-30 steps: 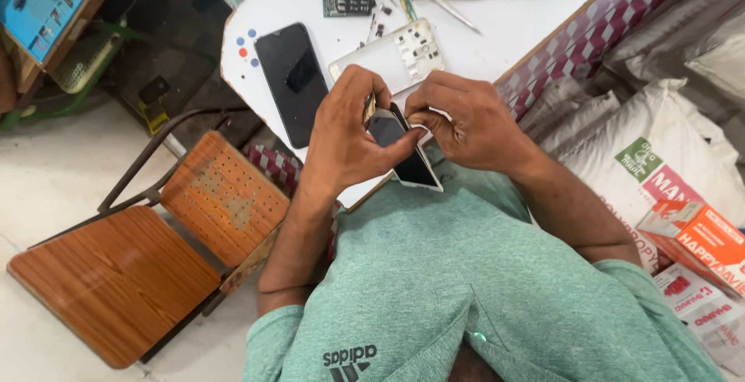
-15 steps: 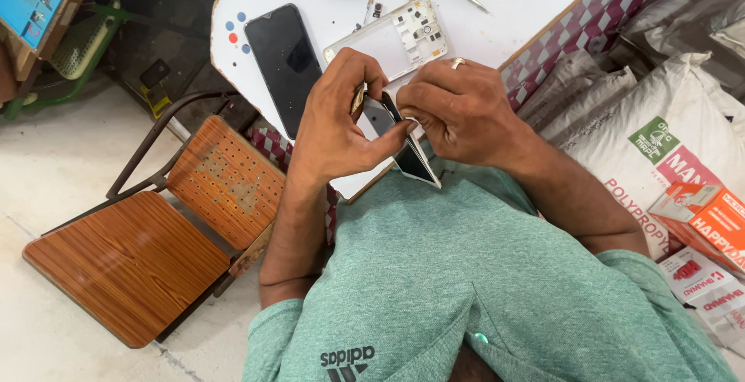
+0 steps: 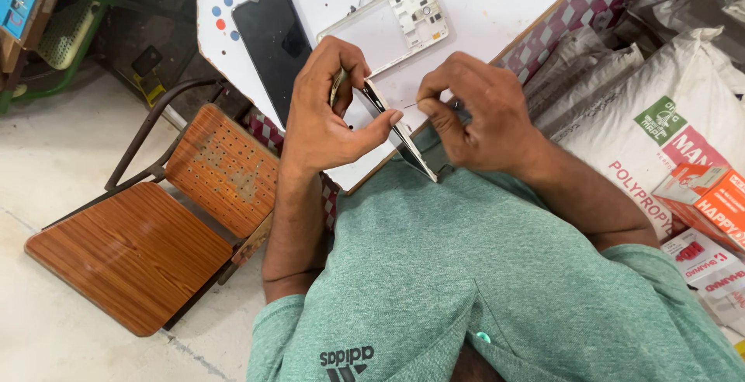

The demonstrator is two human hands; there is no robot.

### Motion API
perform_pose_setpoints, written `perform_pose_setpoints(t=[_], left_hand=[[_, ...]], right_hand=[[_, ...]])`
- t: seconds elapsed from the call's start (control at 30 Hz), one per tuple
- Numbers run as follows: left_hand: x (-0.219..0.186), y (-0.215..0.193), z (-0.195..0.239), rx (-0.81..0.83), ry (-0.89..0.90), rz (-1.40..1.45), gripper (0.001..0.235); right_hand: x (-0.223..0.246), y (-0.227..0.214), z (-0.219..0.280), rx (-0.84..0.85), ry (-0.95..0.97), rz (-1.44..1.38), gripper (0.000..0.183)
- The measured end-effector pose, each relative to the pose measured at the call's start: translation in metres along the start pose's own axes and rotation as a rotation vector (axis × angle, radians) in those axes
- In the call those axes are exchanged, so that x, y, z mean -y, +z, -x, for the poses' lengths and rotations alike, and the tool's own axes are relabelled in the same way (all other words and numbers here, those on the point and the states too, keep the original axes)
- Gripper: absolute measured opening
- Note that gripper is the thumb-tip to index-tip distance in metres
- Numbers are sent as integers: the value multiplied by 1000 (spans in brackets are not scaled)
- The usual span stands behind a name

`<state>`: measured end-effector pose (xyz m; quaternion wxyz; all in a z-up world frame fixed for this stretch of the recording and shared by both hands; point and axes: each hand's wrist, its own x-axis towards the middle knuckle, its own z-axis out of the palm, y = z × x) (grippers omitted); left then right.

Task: The person disassembles a white smartphone using a metal prying tool, removes the screen assembly, and then reattaches it. The person handles the phone body, screen, and internal components on a cluttered workbench.

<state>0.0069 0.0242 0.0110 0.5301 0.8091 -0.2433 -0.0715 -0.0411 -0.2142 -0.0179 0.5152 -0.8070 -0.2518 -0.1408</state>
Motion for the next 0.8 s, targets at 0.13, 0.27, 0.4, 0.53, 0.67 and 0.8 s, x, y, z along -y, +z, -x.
perform_pose_setpoints(t=[0.13, 0.27, 0.4, 0.53, 0.67, 0.8], left_hand=[[13, -3, 6, -19, 63, 111, 48], [33, 5, 9, -61, 139, 201, 48], [46, 6, 10, -62, 221, 208, 48], [53, 6, 9, -72, 273, 205, 48], [61, 8, 5, -63, 310, 214, 48], [62, 8, 4, -57, 338, 202, 48]], right_hand=[[-19, 4, 6, -25, 52, 187, 10], [-39, 11, 10, -42, 37, 502, 6], [-48, 10, 12, -47, -40, 662, 15], [-51, 8, 15, -132, -108, 564, 7], [-52, 9, 15, -9, -94, 263, 10], [-37, -1, 20, 201, -140, 15, 15]])
